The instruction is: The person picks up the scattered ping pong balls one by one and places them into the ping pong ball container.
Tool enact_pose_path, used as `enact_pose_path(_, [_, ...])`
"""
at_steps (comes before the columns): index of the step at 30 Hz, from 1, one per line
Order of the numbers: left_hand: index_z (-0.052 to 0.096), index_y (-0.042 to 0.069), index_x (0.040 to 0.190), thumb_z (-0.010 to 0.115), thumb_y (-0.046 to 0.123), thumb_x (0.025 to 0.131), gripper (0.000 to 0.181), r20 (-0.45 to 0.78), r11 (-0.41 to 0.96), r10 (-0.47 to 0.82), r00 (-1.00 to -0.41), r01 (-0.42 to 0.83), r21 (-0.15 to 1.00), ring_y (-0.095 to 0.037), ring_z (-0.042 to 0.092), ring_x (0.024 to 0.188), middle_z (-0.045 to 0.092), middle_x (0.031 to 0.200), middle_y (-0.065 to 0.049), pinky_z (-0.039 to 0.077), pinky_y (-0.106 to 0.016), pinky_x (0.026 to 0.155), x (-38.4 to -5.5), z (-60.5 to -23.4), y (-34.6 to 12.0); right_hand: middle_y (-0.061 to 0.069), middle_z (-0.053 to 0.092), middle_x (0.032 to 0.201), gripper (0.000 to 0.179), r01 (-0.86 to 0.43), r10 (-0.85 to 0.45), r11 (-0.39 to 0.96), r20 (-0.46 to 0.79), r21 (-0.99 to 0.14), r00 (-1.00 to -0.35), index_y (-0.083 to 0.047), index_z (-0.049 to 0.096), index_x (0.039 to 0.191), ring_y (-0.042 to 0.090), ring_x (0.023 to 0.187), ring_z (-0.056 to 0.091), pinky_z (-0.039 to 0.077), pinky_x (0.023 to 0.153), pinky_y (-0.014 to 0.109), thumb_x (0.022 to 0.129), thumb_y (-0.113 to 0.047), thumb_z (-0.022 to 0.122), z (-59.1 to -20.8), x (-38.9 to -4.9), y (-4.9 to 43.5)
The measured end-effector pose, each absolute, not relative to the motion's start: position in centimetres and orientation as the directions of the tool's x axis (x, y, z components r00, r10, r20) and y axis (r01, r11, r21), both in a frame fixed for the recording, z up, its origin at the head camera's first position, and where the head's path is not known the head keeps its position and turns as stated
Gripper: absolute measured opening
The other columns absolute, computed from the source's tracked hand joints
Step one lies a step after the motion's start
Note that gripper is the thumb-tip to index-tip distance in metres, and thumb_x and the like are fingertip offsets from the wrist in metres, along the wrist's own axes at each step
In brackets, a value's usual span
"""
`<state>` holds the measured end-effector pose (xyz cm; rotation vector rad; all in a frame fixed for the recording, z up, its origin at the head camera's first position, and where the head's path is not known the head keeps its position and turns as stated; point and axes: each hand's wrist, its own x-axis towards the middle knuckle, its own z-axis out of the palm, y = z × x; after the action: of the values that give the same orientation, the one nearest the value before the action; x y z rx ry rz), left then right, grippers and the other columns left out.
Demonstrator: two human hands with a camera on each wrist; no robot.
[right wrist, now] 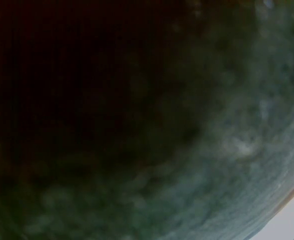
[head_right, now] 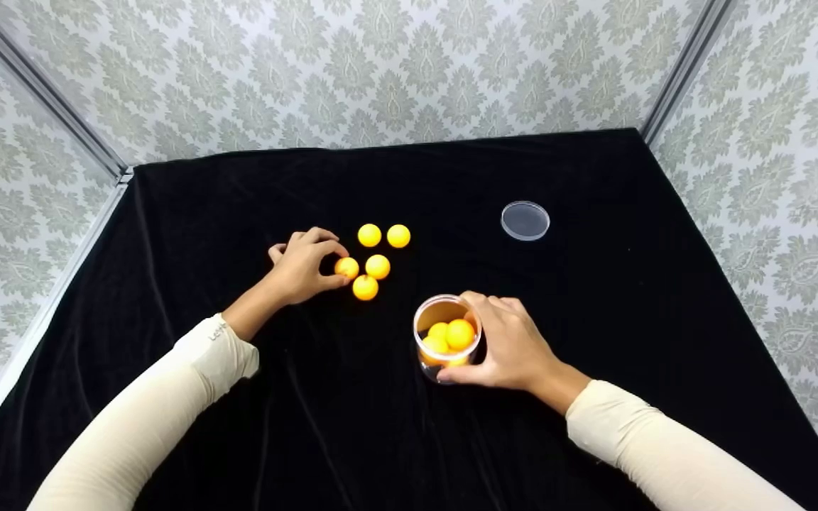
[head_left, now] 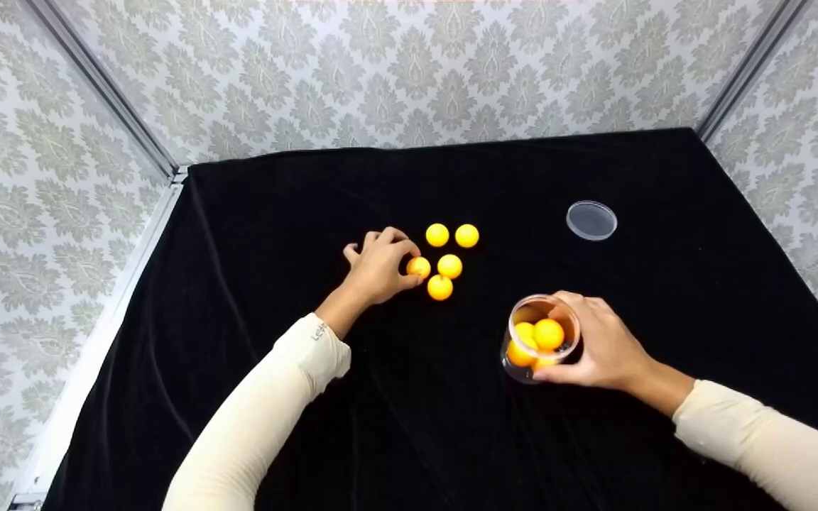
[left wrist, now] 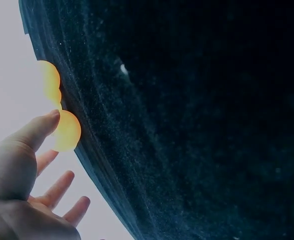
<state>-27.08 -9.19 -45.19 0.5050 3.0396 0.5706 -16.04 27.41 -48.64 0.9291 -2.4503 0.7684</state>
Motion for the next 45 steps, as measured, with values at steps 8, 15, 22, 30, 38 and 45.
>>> enact_pose_path(8, [0.070, 0.027, 0.112, 0.081, 0.044, 0.085, 0.034, 0.069, 0.878, 0.312, -0.948, 0.315, 0.361, -0.035, 0.042, 0.135, 0.052, 0.140, 0.000, 0.022, -0.073, 0.105, -27.1, -44.8, -9.3, 0.004, 0.066, 0.125, 0.104, -0.714, -0.474, 0.618, 0.568, -0.329, -0.673, -0.007, 0.058, 0.134, 0.028, 0.107, 0.065, 0.043, 0.098, 0.041, 0.057, -0.070, 0.088, -48.8, -16.1, 27.4])
enact_pose_path(15, [0.071, 0.027, 0.111, 0.081, 0.046, 0.084, 0.034, 0.132, 0.864, 0.292, -0.947, 0.321, 0.389, -0.033, 0.042, 0.134, 0.053, 0.138, 0.002, 0.023, -0.070, 0.104, -27.3, -43.8, -9.3, 0.003, 0.066, 0.123, 0.100, -0.729, -0.475, 0.605, 0.589, -0.321, -0.654, -0.008, 0.059, 0.130, 0.026, 0.105, 0.065, 0.043, 0.097, 0.042, 0.059, -0.072, 0.086, -48.6, -16.2, 27.3])
enact_pose_path(22, [0.071, 0.026, 0.114, 0.080, 0.047, 0.085, 0.037, 0.169, 0.846, 0.314, -0.934, 0.356, 0.397, -0.031, 0.043, 0.134, 0.053, 0.138, 0.002, 0.023, -0.069, 0.106, -26.8, -42.5, -8.3, 0.003, 0.065, 0.124, 0.099, -0.722, -0.476, 0.604, 0.574, -0.338, -0.666, -0.008, 0.059, 0.130, 0.026, 0.107, 0.065, 0.043, 0.098, 0.044, 0.061, -0.074, 0.084, -48.6, -16.2, 27.3])
enact_pose_path(30, [0.071, 0.026, 0.115, 0.080, 0.046, 0.086, 0.036, 0.210, 0.817, 0.375, -0.903, 0.429, 0.386, -0.028, 0.042, 0.134, 0.054, 0.140, 0.003, 0.022, -0.069, 0.108, -25.3, -41.3, -6.4, 0.003, 0.066, 0.124, 0.102, -0.718, -0.479, 0.610, 0.565, -0.337, -0.672, -0.008, 0.058, 0.133, 0.025, 0.107, 0.065, 0.043, 0.099, 0.041, 0.057, -0.069, 0.089, -48.7, -16.3, 27.3])
enact_pose_path(38, [0.071, 0.029, 0.114, 0.078, 0.049, 0.086, 0.036, 0.260, 0.767, 0.459, -0.850, 0.526, 0.367, -0.027, 0.042, 0.134, 0.054, 0.141, 0.003, 0.024, -0.068, 0.107, -23.4, -39.9, -4.3, 0.003, 0.066, 0.124, 0.105, -0.724, -0.481, 0.608, 0.576, -0.325, -0.662, -0.008, 0.058, 0.135, 0.025, 0.107, 0.065, 0.044, 0.098, 0.041, 0.054, -0.064, 0.092, -48.7, -16.2, 27.3])
enact_pose_path(45, [0.070, 0.030, 0.113, 0.077, 0.051, 0.086, 0.035, 0.302, 0.714, 0.528, -0.794, 0.607, 0.349, -0.024, 0.041, 0.136, 0.053, 0.142, 0.004, 0.023, -0.066, 0.107, -21.6, -38.9, -2.6, 0.005, 0.066, 0.125, 0.105, -0.723, -0.481, 0.613, 0.574, -0.320, -0.662, -0.007, 0.058, 0.135, 0.027, 0.108, 0.065, 0.046, 0.094, 0.044, 0.055, -0.066, 0.092, -48.6, -16.2, 27.3])
